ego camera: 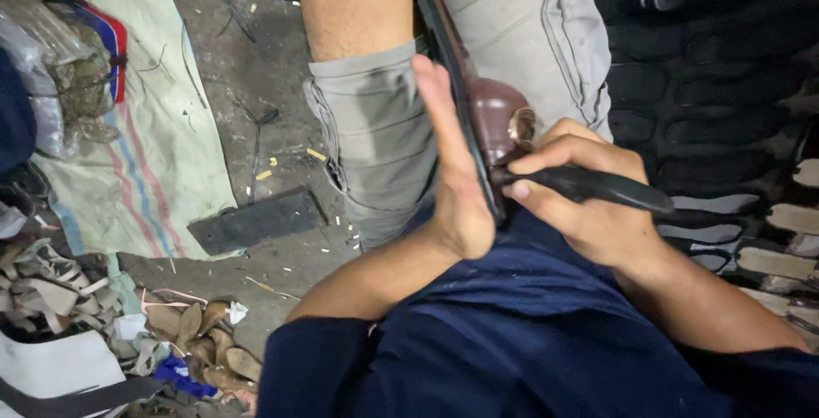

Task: The person is repairing brown sandals by attaching black soles to them. They use a hammer to tap the soles into place and a grinding wheel to smooth the edges. The person handles multiple sandals, inspecting and adjusting them during the process.

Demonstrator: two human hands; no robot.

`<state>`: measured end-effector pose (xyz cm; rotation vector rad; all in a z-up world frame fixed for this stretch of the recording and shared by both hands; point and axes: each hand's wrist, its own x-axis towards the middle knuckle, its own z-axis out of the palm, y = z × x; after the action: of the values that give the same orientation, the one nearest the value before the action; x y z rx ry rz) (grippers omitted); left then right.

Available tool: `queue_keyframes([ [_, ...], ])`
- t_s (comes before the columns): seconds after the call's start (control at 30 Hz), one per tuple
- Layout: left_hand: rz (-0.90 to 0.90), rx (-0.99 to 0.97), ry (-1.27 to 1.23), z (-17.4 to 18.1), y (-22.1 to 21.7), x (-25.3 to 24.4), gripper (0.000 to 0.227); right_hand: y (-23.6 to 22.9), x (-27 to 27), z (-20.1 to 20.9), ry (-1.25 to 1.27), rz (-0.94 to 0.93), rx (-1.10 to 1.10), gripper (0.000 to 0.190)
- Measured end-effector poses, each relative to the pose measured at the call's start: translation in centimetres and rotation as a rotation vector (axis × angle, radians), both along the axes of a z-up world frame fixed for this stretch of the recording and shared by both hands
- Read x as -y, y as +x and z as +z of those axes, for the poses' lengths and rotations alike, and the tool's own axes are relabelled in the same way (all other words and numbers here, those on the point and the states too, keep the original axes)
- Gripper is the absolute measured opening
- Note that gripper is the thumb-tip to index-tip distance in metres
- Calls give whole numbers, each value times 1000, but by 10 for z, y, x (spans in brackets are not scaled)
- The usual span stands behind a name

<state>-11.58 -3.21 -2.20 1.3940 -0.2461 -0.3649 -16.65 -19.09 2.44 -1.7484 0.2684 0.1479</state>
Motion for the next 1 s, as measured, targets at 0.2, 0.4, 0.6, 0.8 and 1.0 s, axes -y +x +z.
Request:
queue_keyframes([
  [0.2,165,-743,-235,-18,20,2,73,1,-1,-14,75,91,126,20],
  [0.4,130,-360,-216,-3,20,-5,73,-2,4,-4,17,137,161,19],
  [0.6,93,-70,-28,12,15,-6,75,14,9,12,31,217,127,20],
  [0.8,87,-5,-21,10,27,-10,74,39,13,7,30,326,153,22],
  [1.0,228,-117,-166,6,64,-28,67,54,7,23,81,309,276,19],
])
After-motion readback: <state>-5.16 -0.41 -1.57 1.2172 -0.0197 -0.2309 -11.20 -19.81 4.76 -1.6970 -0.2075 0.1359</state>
